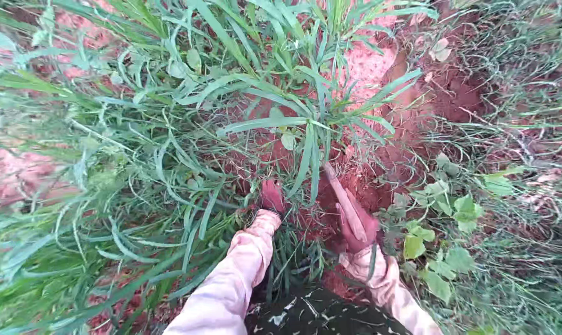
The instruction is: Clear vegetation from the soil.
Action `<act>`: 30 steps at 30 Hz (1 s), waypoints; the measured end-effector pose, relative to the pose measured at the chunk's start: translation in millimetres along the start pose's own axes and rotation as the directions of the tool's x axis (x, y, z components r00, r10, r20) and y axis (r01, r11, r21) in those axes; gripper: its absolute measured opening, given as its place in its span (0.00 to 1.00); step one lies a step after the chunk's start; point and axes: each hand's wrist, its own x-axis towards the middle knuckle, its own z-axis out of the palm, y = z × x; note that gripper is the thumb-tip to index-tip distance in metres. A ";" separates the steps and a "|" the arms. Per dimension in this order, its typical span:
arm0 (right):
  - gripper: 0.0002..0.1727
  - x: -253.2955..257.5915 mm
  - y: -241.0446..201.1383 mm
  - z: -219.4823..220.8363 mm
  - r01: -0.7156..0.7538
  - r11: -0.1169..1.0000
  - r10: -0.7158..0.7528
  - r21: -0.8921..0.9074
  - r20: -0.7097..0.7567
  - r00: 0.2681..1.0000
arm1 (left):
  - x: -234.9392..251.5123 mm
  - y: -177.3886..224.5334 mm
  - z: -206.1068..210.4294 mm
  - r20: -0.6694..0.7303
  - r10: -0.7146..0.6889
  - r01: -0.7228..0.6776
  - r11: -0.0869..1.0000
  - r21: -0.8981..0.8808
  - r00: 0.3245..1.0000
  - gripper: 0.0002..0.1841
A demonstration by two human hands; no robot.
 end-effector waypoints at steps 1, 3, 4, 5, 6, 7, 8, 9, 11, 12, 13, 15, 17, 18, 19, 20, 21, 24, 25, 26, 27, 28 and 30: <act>0.30 8.1 -2.1 -1.0 -0.002 1.000 0.002 0.004 0.026 1.000 | 1.5 2.1 -5.9 0.018 -0.001 0.001 1.000 -0.010 1.000 0.26; 0.30 -21.7 14.3 -12.8 -0.008 1.000 0.009 -0.024 0.046 0.999 | -5.7 1.7 -3.3 0.003 0.005 -0.005 0.999 -0.039 1.000 0.26; 0.30 -43.0 27.2 -16.8 -0.007 0.999 0.009 -0.053 0.028 1.000 | -2.3 2.5 -3.2 0.014 0.006 -0.006 0.999 -0.044 1.000 0.25; 0.30 -61.2 38.8 -16.2 0.010 0.996 -0.011 -0.088 -0.007 1.000 | 1.3 2.5 -5.3 0.025 0.008 -0.007 0.999 -0.040 1.000 0.24; 0.30 -71.2 43.2 -13.9 0.018 0.995 -0.021 -0.102 -0.028 0.999 | 1.6 1.3 -7.1 0.044 -0.007 0.009 0.999 -0.033 0.999 0.23; 0.30 -66.1 39.4 -7.8 0.030 0.993 -0.035 -0.116 -0.041 0.999 | 2.5 0.4 -8.1 0.073 -0.024 0.025 1.000 -0.012 0.997 0.23; 0.30 -45.8 28.9 -0.3 0.042 0.991 -0.048 -0.124 -0.043 0.998 | 2.6 1.9 -7.3 0.103 -0.029 0.028 1.000 0.005 0.994 0.24; 0.29 -13.5 9.9 8.8 0.040 0.994 -0.043 -0.099 -0.027 0.999 | 1.6 3.3 -7.4 0.119 -0.027 0.027 1.000 0.006 0.992 0.24; 0.30 57.1 -35.0 20.8 -0.015 1.000 0.016 -0.012 0.063 0.998 | -1.1 4.7 -9.1 0.095 -0.001 0.003 1.000 -0.015 0.996 0.23; 0.31 77.2 -49.2 21.5 -0.047 0.999 0.044 0.021 0.124 0.991 | -5.0 6.1 -11.0 0.072 0.004 -0.001 0.999 -0.037 0.997 0.22; 0.31 76.9 -53.6 24.3 -0.059 0.998 0.053 0.038 0.137 0.989 | -8.0 5.1 -15.2 0.067 -0.002 0.005 0.999 -0.037 0.998 0.22; 0.29 40.0 -26.5 28.0 -0.004 0.999 0.002 0.037 0.069 0.998 | -0.6 5.8 -17.1 0.034 0.016 -0.013 0.997 -0.074 0.999 0.21; 0.29 -27.1 8.3 5.4 0.015 1.000 -0.014 -0.021 0.047 0.999 | -5.1 3.5 -8.9 0.031 0.043 -0.040 0.995 -0.090 0.999 0.19; 0.29 -49.7 20.0 -7.3 0.045 0.997 -0.043 -0.065 0.031 0.999 | -5.3 2.5 -8.5 0.024 0.066 -0.064 0.994 -0.089 0.998 0.19; 0.30 -61.3 28.7 -16.4 0.085 0.991 -0.083 -0.105 0.022 0.996 | -4.2 2.6 -11.6 0.038 0.082 -0.078 0.993 -0.090 0.996 0.19; 0.31 -60.5 32.4 -19.3 0.115 0.985 -0.113 -0.127 0.019 0.993 | -2.0 1.4 -12.8 0.020 0.106 -0.103 0.990 -0.093 0.994 0.19; 0.30 -47.7 27.8 -17.8 0.128 0.982 -0.124 -0.139 0.033 0.992 | 0.0 -0.8 -11.5 -0.012 0.134 -0.134 0.987 -0.091 0.991 0.19; 0.28 18.9 -21.3 -0.8 0.058 0.991 -0.044 -0.117 0.122 0.992 | -3.8 2.0 -12.9 0.019 0.161 -0.160 0.986 -0.051 0.987 0.21; 0.28 36.6 -35.7 3.3 0.032 0.994 -0.016 -0.103 0.153 0.988 | -5.4 2.2 -12.6 -0.008 0.171 -0.171 0.984 -0.048 0.985 0.21; 0.29 43.2 -42.3 4.2 0.015 0.995 0.002 -0.094 0.175 0.985 | -6.6 0.6 -11.5 -0.055 0.185 -0.188 0.981 -0.054 0.981 0.20; 0.29 39.5 -40.0 1.6 0.012 0.996 0.005 -0.092 0.182 0.983 | -4.9 -0.7 -11.0 -0.089 0.202 -0.208 0.977 -0.054 0.975 0.20; 0.28 25.3 -29.7 -4.7 0.039 0.994 -0.021 -0.097 0.180 0.983 | -3.8 -2.2 -9.4 -0.103 0.218 -0.224 0.973 -0.051 0.971 0.21; 0.29 -16.0 -5.0 -22.5 0.093 0.987 -0.070 -0.134 0.170 0.983 | -5.1 -4.3 -4.8 -0.114 0.246 -0.253 0.966 -0.046 0.963 0.22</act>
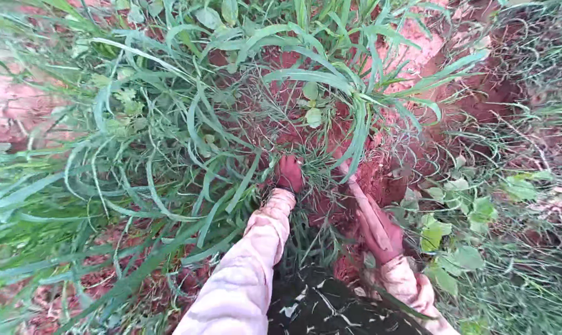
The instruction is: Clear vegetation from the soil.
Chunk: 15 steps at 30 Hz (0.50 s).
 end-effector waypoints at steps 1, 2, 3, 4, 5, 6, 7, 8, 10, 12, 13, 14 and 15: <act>0.29 -7.8 6.1 -1.6 0.017 1.000 -0.017 -0.020 -0.012 1.000 | 2.9 -0.2 0.0 -0.022 0.013 -0.013 1.000 -0.005 1.000 0.21; 0.29 -2.0 4.9 -1.5 0.023 0.999 -0.024 -0.030 -0.011 1.000 | 4.2 0.2 -1.4 -0.023 0.011 -0.011 1.000 -0.006 1.000 0.21; 0.29 11.7 -5.3 -0.8 0.008 1.000 -0.007 -0.024 0.013 1.000 | 1.2 0.3 -2.6 0.015 -0.004 0.004 1.000 0.002 1.000 0.23; 0.29 34.8 -20.9 -0.7 -0.032 0.999 0.032 -0.012 0.063 0.998 | -0.2 0.7 -2.6 0.029 -0.005 0.004 1.000 0.018 1.000 0.24; 0.30 62.8 -35.6 -1.8 -0.078 0.997 0.079 -0.008 0.125 0.989 | 1.9 1.7 -2.8 0.024 -0.002 0.002 1.000 0.017 1.000 0.24; 0.30 81.6 -45.2 -1.7 -0.115 0.993 0.114 -0.005 0.176 0.978 | 1.8 0.5 -2.2 -0.003 -0.004 0.004 1.000 -0.016 1.000 0.26; 0.30 85.8 -47.2 1.6 -0.142 0.990 0.138 0.006 0.205 0.969 | -0.8 -3.9 -1.0 -0.080 -0.012 0.004 0.995 -0.098 0.997 0.27; 0.31 76.7 -38.3 7.4 -0.134 0.990 0.127 0.029 0.184 0.975 | -3.1 -5.5 -0.4 -0.182 -0.051 0.007 0.972 -0.233 0.982 0.29; 0.31 30.9 -7.9 20.7 -0.053 0.998 0.051 0.045 0.045 0.998 | 1.5 2.5 -9.7 -0.300 -0.239 0.074 0.878 -0.472 0.923 0.31; 0.30 -16.6 16.4 31.3 0.022 0.999 -0.019 0.034 -0.075 0.997 | 16.8 14.2 -39.1 -0.290 -0.289 0.126 0.873 -0.471 0.912 0.33; 0.30 -36.0 24.0 35.1 0.037 0.998 -0.032 0.044 -0.106 0.994 | 27.6 19.7 -52.4 -0.241 -0.256 0.149 0.910 -0.386 0.936 0.37; 0.29 -49.9 27.8 39.0 0.034 0.996 -0.024 0.080 -0.119 0.993 | 39.6 27.0 -63.9 -0.198 -0.192 0.136 0.954 -0.268 0.961 0.41; 0.28 -57.6 29.1 44.4 0.016 0.995 -0.002 0.101 -0.131 0.991 | 53.1 36.5 -72.1 -0.172 -0.126 0.102 0.985 -0.142 0.977 0.43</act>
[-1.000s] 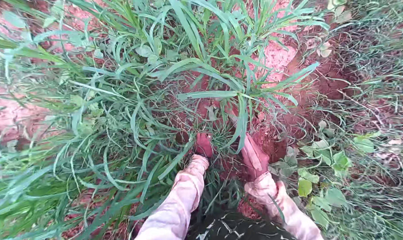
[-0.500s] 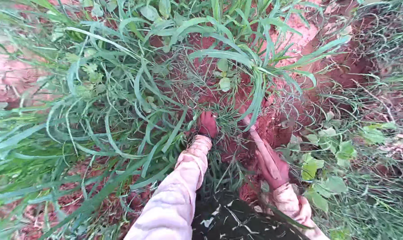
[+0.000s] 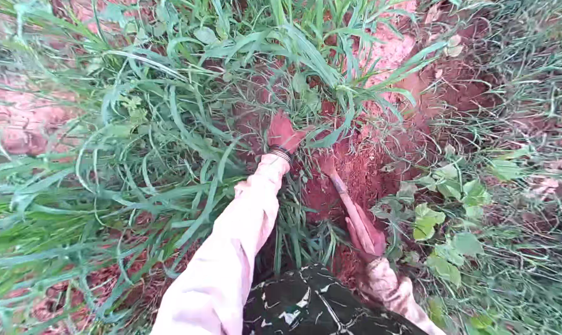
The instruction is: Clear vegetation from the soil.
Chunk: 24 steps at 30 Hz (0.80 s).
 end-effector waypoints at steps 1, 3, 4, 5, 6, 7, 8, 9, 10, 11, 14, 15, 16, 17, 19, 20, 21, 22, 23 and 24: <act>0.28 -4.2 0.0 4.8 -0.023 1.000 0.023 -0.007 -0.013 1.000 | 11.3 12.9 -1.9 0.025 0.054 -0.057 0.993 0.104 0.998 0.42; 0.26 -3.2 -4.7 8.1 -0.057 0.998 0.057 -0.029 0.002 0.998 | 26.1 34.0 -1.5 0.002 0.119 -0.118 0.977 0.179 0.993 0.36; 0.26 -0.5 -6.1 8.9 -0.036 0.998 0.036 -0.043 -0.005 0.999 | 30.7 39.7 0.8 -0.027 0.131 -0.124 0.976 0.178 0.991 0.32; 0.27 -0.4 0.6 14.7 0.017 0.998 -0.021 -0.066 -0.058 0.998 | 32.8 42.5 4.1 -0.047 0.140 -0.130 0.976 0.175 0.989 0.27; 0.28 -1.4 6.4 18.0 0.052 0.996 -0.058 -0.068 -0.084 0.995 | 33.1 41.5 8.8 -0.049 0.155 -0.144 0.975 0.171 0.987 0.25; 0.28 -1.6 9.8 18.6 0.078 0.995 -0.082 -0.055 -0.090 0.993 | 29.4 38.3 11.4 -0.044 0.158 -0.152 0.982 0.115 0.986 0.25; 0.28 -1.4 11.2 17.8 0.093 0.995 -0.095 -0.036 -0.082 0.992 | 21.4 34.3 13.8 -0.067 0.119 -0.120 0.993 -0.019 0.991 0.24; 0.27 -0.7 11.8 17.7 0.100 0.995 -0.102 -0.024 -0.078 0.992 | 14.2 28.7 19.5 -0.128 0.050 -0.071 0.984 -0.162 0.990 0.24; 0.27 -0.7 13.0 18.3 0.103 0.995 -0.103 -0.009 -0.081 0.991 | 7.5 20.1 28.2 -0.175 -0.018 -0.025 0.969 -0.245 0.984 0.23; 0.27 -1.5 13.3 19.3 0.104 0.995 -0.104 0.001 -0.078 0.992 | -1.8 9.9 34.3 -0.160 -0.086 0.040 0.962 -0.271 0.983 0.24; 0.28 -1.0 16.0 22.4 0.103 0.995 -0.103 -0.007 -0.089 0.991 | -44.5 -16.0 34.8 -0.140 -0.202 0.131 0.907 -0.401 0.969 0.23; 0.29 -2.6 20.6 22.5 0.079 0.997 -0.079 0.001 -0.066 0.995 | -60.0 -26.9 37.6 -0.134 -0.235 0.149 0.876 -0.459 0.963 0.24; 0.30 -5.8 28.2 23.3 0.076 0.997 -0.076 0.004 -0.048 0.996 | -78.2 -39.3 43.2 -0.107 -0.254 0.171 0.853 -0.493 0.961 0.25; 0.30 -10.5 41.6 28.5 0.096 0.995 -0.096 -0.007 -0.046 0.994 | -97.2 -51.7 49.2 -0.089 -0.230 0.161 0.863 -0.479 0.969 0.24; 0.30 -14.5 70.7 44.0 0.152 0.988 -0.154 -0.038 -0.080 0.985 | -121.6 -61.6 55.0 -0.086 -0.146 0.096 0.899 -0.427 0.986 0.22; 0.30 -14.2 70.0 42.5 0.138 0.990 -0.139 -0.022 -0.058 0.989 | -124.8 -59.4 57.3 -0.133 -0.093 0.033 0.915 -0.402 0.987 0.21; 0.29 -10.1 57.1 34.8 0.116 0.993 -0.115 0.007 -0.029 0.993 | -122.6 -52.2 55.0 -0.156 -0.023 -0.033 0.936 -0.350 0.987 0.22; 0.29 -4.5 38.6 24.8 0.098 0.995 -0.098 0.035 -0.005 0.995 | -116.2 -41.7 47.9 -0.116 0.053 -0.082 0.962 -0.261 0.992 0.25; 0.28 -0.3 28.2 20.4 0.117 0.992 -0.117 0.038 -0.010 0.993 | -105.9 -30.1 38.2 -0.031 0.131 -0.134 0.980 -0.145 0.991 0.27; 0.26 2.1 21.1 18.1 0.146 0.988 -0.145 0.046 -0.027 0.989 | -90.5 -21.3 28.9 0.073 0.194 -0.193 0.981 -0.024 0.978 0.26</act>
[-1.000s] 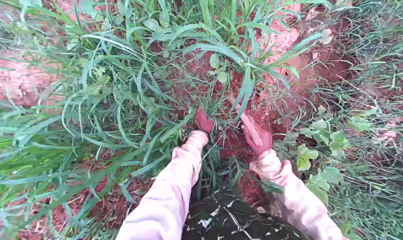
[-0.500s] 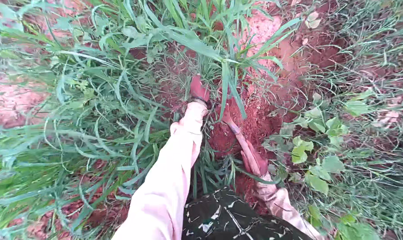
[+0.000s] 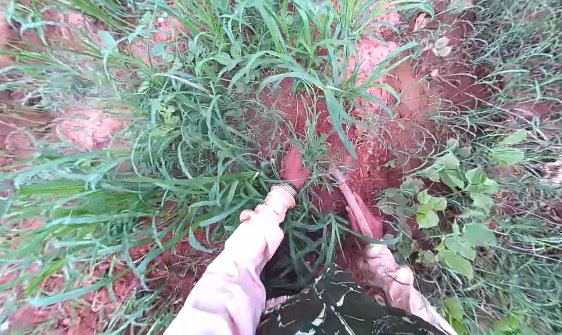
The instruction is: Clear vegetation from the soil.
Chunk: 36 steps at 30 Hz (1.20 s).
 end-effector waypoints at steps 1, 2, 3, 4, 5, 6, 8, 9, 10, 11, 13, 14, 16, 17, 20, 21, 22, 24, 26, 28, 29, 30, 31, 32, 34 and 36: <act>0.26 1.6 -4.4 -2.1 -0.010 1.000 0.010 0.020 0.005 1.000 | 19.9 3.4 -10.5 0.105 0.013 -0.027 0.991 0.130 0.994 0.26; 0.26 4.0 -6.8 -3.9 -0.029 0.999 0.028 0.024 0.019 0.999 | 42.7 1.5 -16.6 0.138 -0.002 -0.030 0.973 0.229 0.990 0.29; 0.26 5.5 -7.3 -5.3 -0.046 0.999 0.046 0.011 0.036 0.998 | 65.4 -5.4 -19.9 0.103 -0.024 -0.005 0.961 0.276 0.994 0.32; 0.27 4.3 -4.8 -4.7 -0.063 0.998 0.063 0.006 0.036 0.997 | 84.1 -14.7 -22.8 0.047 -0.066 0.050 0.954 0.295 0.997 0.35; 0.27 2.5 -4.5 -4.5 -0.080 0.997 0.079 0.020 0.027 0.996 | 98.4 -26.4 -25.7 -0.012 -0.108 0.107 0.952 0.287 0.994 0.36; 0.27 2.3 -4.5 -4.6 -0.091 0.995 0.090 0.036 0.025 0.996 | 109.9 -35.9 -30.4 -0.061 -0.144 0.155 0.948 0.278 0.988 0.36; 0.27 2.7 -4.2 -4.6 -0.089 0.995 0.088 0.047 0.027 0.996 | 124.2 -48.1 -41.7 -0.110 -0.200 0.223 0.932 0.285 0.974 0.38; 0.27 2.5 -2.7 -4.0 -0.080 0.996 0.079 0.041 0.023 0.997 | 127.3 -49.1 -47.1 -0.133 -0.218 0.248 0.927 0.282 0.967 0.35; 0.27 1.8 -0.6 -3.2 -0.066 0.997 0.066 0.033 0.014 0.998 | 129.3 -48.0 -52.3 -0.140 -0.223 0.255 0.925 0.283 0.965 0.32; 0.27 1.2 1.4 -3.5 -0.052 0.998 0.052 0.020 0.010 0.999 | 131.4 -45.3 -57.1 -0.128 -0.232 0.261 0.919 0.296 0.964 0.31; 0.27 3.0 2.6 -4.7 -0.025 1.000 0.025 0.002 0.010 1.000 | 133.1 -35.5 -67.3 -0.104 -0.271 0.290 0.895 0.339 0.957 0.32; 0.26 4.5 0.7 -4.8 -0.011 1.000 0.011 0.016 0.007 1.000 | 132.4 -30.3 -73.1 -0.081 -0.294 0.303 0.878 0.372 0.952 0.34; 0.26 7.6 -1.6 -7.0 -0.005 0.998 0.005 0.060 0.012 1.000 | 133.6 -16.9 -79.0 -0.032 -0.354 0.330 0.831 0.449 0.935 0.33; 0.26 7.1 -0.6 -10.0 -0.006 0.998 0.005 0.070 0.022 1.000 | 133.5 -11.0 -77.8 -0.004 -0.389 0.349 0.822 0.451 0.921 0.29; 0.26 7.7 4.3 -12.4 0.021 0.996 -0.025 0.086 0.038 0.999 | 132.2 -7.6 -84.5 0.087 -0.413 0.343 0.841 0.419 0.907 0.23; 0.26 8.9 4.5 -11.8 0.032 0.995 -0.035 0.092 0.026 0.999 | 129.7 -14.1 -87.3 0.099 -0.394 0.336 0.870 0.362 0.914 0.26; 0.26 8.7 3.3 -11.8 0.035 0.995 -0.037 0.097 0.020 0.999 | 125.9 -25.5 -85.2 0.094 -0.373 0.336 0.901 0.275 0.923 0.29; 0.26 8.1 1.3 -11.5 0.038 0.993 -0.040 0.115 0.014 0.999 | 115.2 -46.5 -67.2 -0.002 -0.340 0.337 0.933 0.125 0.940 0.27; 0.26 10.8 1.3 -10.2 0.044 0.989 -0.044 0.140 -0.003 0.999 | 108.7 -43.4 -55.3 -0.095 -0.359 0.360 0.933 -0.008 0.928 0.27; 0.25 8.4 3.9 -11.2 0.047 0.988 -0.046 0.145 -0.011 0.999 | 101.9 -42.2 -46.2 -0.119 -0.379 0.370 0.925 -0.091 0.918 0.28; 0.26 8.7 5.0 -10.6 0.051 0.988 -0.049 0.146 -0.018 0.999 | 95.8 -42.9 -42.9 -0.125 -0.365 0.354 0.930 -0.100 0.923 0.27; 0.26 6.4 4.2 -10.7 0.035 0.988 -0.034 0.149 -0.010 0.999 | 82.7 -43.6 -38.6 -0.107 -0.348 0.337 0.935 -0.107 0.932 0.26; 0.26 6.9 0.0 -14.0 -0.009 0.988 0.005 0.156 0.024 1.000 | 64.5 -38.1 -36.1 -0.065 -0.306 0.297 0.948 -0.116 0.950 0.24; 0.26 8.5 -8.3 -20.5 -0.076 0.985 0.064 0.157 0.078 0.995 | 42.7 -32.4 -30.6 -0.004 -0.233 0.230 0.963 -0.138 0.972 0.23; 0.27 11.4 -16.3 -26.4 -0.161 0.976 0.140 0.146 0.146 0.979 | 0.4 -21.5 -13.6 0.237 -0.001 0.018 0.997 -0.072 0.972 0.24; 0.25 14.6 -15.5 -27.0 -0.198 0.969 0.163 0.147 0.221 0.961 | -21.0 -6.0 4.5 0.476 0.182 -0.224 0.974 0.032 0.860 0.23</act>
